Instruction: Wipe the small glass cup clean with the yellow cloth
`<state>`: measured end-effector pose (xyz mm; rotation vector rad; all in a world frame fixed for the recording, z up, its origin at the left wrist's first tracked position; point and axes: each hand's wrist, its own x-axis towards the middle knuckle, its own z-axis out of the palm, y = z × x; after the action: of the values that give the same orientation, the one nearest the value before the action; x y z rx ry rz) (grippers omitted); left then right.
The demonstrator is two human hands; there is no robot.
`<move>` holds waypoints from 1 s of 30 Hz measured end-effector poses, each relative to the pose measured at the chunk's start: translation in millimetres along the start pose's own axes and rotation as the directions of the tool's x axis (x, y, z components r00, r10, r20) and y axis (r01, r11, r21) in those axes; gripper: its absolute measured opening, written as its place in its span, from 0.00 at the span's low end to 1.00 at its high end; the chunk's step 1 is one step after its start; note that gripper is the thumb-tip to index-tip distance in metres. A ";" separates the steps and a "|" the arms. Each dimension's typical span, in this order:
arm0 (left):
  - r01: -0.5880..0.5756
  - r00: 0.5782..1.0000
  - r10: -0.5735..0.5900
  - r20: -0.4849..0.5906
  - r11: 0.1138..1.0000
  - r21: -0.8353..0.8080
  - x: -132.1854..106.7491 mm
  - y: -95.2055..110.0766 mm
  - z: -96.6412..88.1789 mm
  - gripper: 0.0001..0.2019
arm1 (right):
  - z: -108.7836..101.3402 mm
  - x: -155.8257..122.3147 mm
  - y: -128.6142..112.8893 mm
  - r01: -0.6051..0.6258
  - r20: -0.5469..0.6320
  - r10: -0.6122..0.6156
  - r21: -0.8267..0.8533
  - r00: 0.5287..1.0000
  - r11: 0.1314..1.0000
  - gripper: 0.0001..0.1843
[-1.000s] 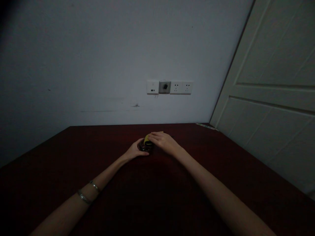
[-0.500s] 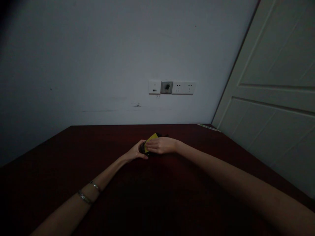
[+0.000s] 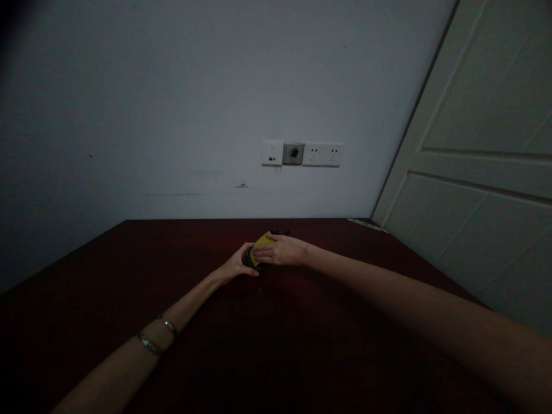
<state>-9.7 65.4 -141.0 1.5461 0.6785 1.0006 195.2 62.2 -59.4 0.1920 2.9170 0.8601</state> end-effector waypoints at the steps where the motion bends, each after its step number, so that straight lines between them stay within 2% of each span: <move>1: -0.005 1.000 0.005 0.003 1.000 0.016 0.7 -0.5 -0.8 0.38 | 0.6 0.4 -4.4 -0.040 0.008 0.040 -0.001 0.999 0.999 0.20; 6: -0.059 0.998 0.062 -0.019 0.993 0.103 4.2 3.6 -4.7 0.40 | -2.5 7.8 -27.8 -0.239 0.010 0.239 -0.001 0.971 0.971 0.20; 9: -0.086 0.995 0.091 -0.039 0.990 0.108 4.7 14.1 -4.2 0.40 | -15.7 16.0 -37.6 -0.368 0.035 0.368 0.016 0.929 0.930 0.21; 12: -0.100 0.994 0.104 -0.034 0.989 0.104 4.5 25.7 -1.8 0.39 | -34.8 24.1 -44.2 -0.479 0.079 0.472 0.109 0.878 0.871 0.22; 15: -0.119 0.992 0.123 -0.025 0.987 0.111 4.7 34.2 1.0 0.40 | -50.7 30.5 -49.2 -0.612 0.121 0.603 0.255 0.789 0.749 0.20; 19: -0.153 0.988 0.151 0.022 0.979 0.138 4.7 43.1 5.0 0.40 | -59.1 34.3 -50.5 -0.747 0.182 0.796 0.512 0.577 0.424 0.13; 21: -0.162 0.987 0.157 0.045 0.976 0.143 3.9 47.8 7.2 0.39 | -59.6 33.9 -47.3 -0.751 0.208 0.834 0.579 0.511 0.316 0.11; 24: -0.169 0.985 0.161 0.064 0.970 0.174 2.5 54.1 9.7 0.38 | -58.0 30.4 -39.6 -0.706 0.262 0.849 0.688 0.458 0.169 0.10; 27: -0.181 0.983 0.167 0.081 0.961 0.211 2.5 57.1 10.0 0.39 | -53.0 24.0 -34.0 -0.598 0.327 0.835 0.802 0.442 0.002 0.13; 30: -0.197 0.977 0.173 0.127 0.957 0.211 5.1 56.8 7.9 0.39 | -47.4 13.5 -31.2 -0.457 0.345 0.821 0.882 0.454 -0.118 0.18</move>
<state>-5.7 53.6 -84.7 1.8746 0.5929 0.9966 173.0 12.8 -37.4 1.9500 2.9491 -1.2573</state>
